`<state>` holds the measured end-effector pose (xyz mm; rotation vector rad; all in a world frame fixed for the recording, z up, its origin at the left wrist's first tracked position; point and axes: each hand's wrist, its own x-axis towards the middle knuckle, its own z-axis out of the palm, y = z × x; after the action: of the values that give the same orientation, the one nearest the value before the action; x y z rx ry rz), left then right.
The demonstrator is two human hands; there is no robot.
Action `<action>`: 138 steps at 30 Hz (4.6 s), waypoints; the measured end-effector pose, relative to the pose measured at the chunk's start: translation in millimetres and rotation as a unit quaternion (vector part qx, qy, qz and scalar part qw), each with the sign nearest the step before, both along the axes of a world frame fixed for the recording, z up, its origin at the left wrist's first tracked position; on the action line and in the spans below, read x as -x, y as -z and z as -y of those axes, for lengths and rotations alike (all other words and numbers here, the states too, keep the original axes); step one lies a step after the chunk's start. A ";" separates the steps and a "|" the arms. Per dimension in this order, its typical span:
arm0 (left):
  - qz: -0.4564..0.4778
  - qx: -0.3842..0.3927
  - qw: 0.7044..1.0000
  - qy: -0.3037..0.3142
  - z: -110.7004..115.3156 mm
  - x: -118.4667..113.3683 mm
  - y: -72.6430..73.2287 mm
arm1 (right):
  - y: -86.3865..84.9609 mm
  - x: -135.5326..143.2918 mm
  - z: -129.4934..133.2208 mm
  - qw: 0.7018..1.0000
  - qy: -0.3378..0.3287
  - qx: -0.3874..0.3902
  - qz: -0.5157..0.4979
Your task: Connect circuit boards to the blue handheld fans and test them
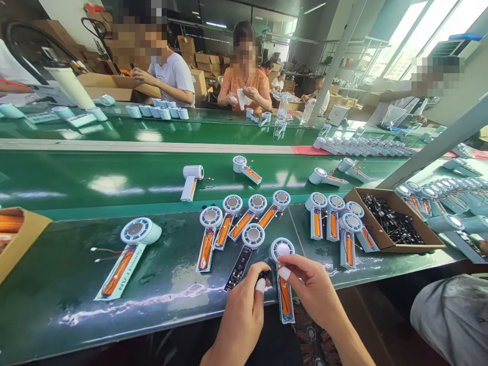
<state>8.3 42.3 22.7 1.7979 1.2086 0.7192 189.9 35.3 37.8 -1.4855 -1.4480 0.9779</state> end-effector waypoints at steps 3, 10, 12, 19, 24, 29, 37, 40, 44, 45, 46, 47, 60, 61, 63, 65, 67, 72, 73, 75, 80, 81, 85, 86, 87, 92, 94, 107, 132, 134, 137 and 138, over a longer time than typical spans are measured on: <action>-0.008 0.007 1.000 0.015 -3.7 -1.8 -6.5 | -0.1 1.6 0.9 0.998 0.007 -0.021 0.066; 0.024 0.023 0.999 -0.018 -5.5 -4.0 -0.6 | 6.2 5.4 2.4 0.955 -0.034 -0.160 0.248; 0.031 0.040 0.998 -0.037 -4.0 -4.1 0.3 | 5.5 5.6 3.1 0.937 -0.049 -0.170 0.300; 0.052 0.036 0.997 -0.050 1.1 -5.2 -3.0 | -6.1 12.0 2.6 0.865 -0.077 -0.200 0.453; 0.024 -0.056 0.996 -0.071 3.8 -3.9 2.8 | -7.5 14.5 1.5 0.840 -0.094 -0.208 0.492; 0.002 -0.131 0.991 -0.037 3.4 -2.0 5.2 | -6.8 13.6 1.5 0.829 -0.103 -0.221 0.504; 0.024 -0.102 0.993 -0.059 1.7 -1.5 0.7 | -14.4 12.4 -5.3 0.831 -0.124 -0.203 0.503; 0.062 0.047 0.996 -0.052 -3.8 3.4 -9.4 | -11.0 4.6 -9.6 0.881 -0.118 -0.200 0.412; 0.121 0.160 0.978 -0.050 -9.6 5.4 -15.5 | -5.6 -3.1 -10.6 0.922 -0.111 -0.169 0.330; 0.136 0.174 0.974 -0.056 -10.6 4.5 -15.5 | -4.6 -3.6 -9.9 0.928 -0.111 -0.161 0.316; 0.149 0.185 0.969 -0.061 -11.5 3.4 -15.4 | -3.6 -3.5 -8.9 0.933 -0.110 -0.156 0.305; 0.161 0.193 0.966 -0.067 -12.2 2.1 -15.4 | -2.4 -2.9 -7.6 0.936 -0.108 -0.157 0.297; 0.071 -0.012 0.996 -0.046 -5.4 -1.8 -9.9 | -7.5 6.6 3.6 0.863 -0.082 -0.222 0.447; 0.069 -0.045 0.996 -0.045 -4.6 -2.2 -7.5 | -9.4 7.8 3.9 0.852 -0.082 -0.220 0.469; 0.067 -0.083 0.993 -0.042 -3.7 -2.5 -4.7 | -12.1 9.0 3.6 0.842 -0.084 -0.216 0.487; 0.065 -0.077 0.994 -0.041 -3.8 -1.9 -4.9 | -13.2 8.5 1.9 0.846 -0.090 -0.215 0.479; 0.062 -0.031 0.997 -0.040 -4.7 -0.8 -7.5 | -13.0 6.9 -0.7 0.855 -0.097 -0.216 0.461; 0.091 0.126 0.987 -0.051 -8.8 1.2 -17.7 | -8.7 2.8 -5.2 0.893 -0.096 -0.209 0.386; 0.106 0.155 0.981 -0.056 -9.7 1.3 -19.3 | -7.5 2.3 -5.1 0.905 -0.094 -0.203 0.363; 0.134 0.199 0.969 -0.062 -11.3 1.4 -21.3 | -4.8 1.5 -4.2 0.925 -0.093 -0.188 0.317; 0.159 0.229 0.958 -0.061 -12.3 0.9 -21.5 | 0.6 1.0 -1.1 0.940 -0.083 -0.177 0.278; 0.156 0.229 0.959 -0.059 -12.0 0.6 -21.1 | 1.3 1.2 -0.7 0.938 -0.083 -0.181 0.283; 0.141 0.225 0.963 -0.054 -10.0 -0.3 -19.3 | 3.0 2.5 0.3 0.928 -0.089 -0.196 0.305; 0.139 0.225 0.963 -0.053 -9.6 -0.2 -18.8 | 3.1 2.7 0.3 0.929 -0.090 -0.193 0.301; 0.136 0.225 0.963 -0.052 -9.4 0.1 -18.4 | 2.8 2.6 0.1 0.934 -0.088 -0.185 0.293; 0.123 0.221 0.967 -0.030 -10.8 5.5 -18.5 | -4.4 -3.2 -4.3 0.959 -0.092 -0.108 0.244; 0.121 0.216 0.969 -0.013 -12.4 7.9 -18.8 | -7.4 -6.0 -6.7 0.962 -0.121 -0.088 0.229; 0.008 0.097 0.995 -0.003 -7.6 5.6 -18.4 | -19.3 -26.0 5.5 0.977 -0.109 -0.071 0.171; -0.357 -0.079 0.923 0.120 -2.4 1.8 -14.3 | 13.1 -6.7 12.7 0.987 0.131 0.025 -0.090; -0.349 -0.090 0.925 0.117 -2.1 2.3 -13.2 | 13.2 -7.4 14.8 0.992 0.125 0.011 -0.025; -0.327 -0.092 0.934 0.111 -1.6 3.0 -10.3 | 9.9 -6.9 15.6 0.986 0.120 -0.054 0.101; -0.312 -0.089 0.940 0.105 -1.4 3.1 -9.0 | 8.1 -6.2 15.3 0.981 0.119 -0.080 0.134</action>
<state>5.3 43.7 31.7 2.3672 1.3423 0.1246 196.0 20.0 29.7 -1.6695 -1.4549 0.5198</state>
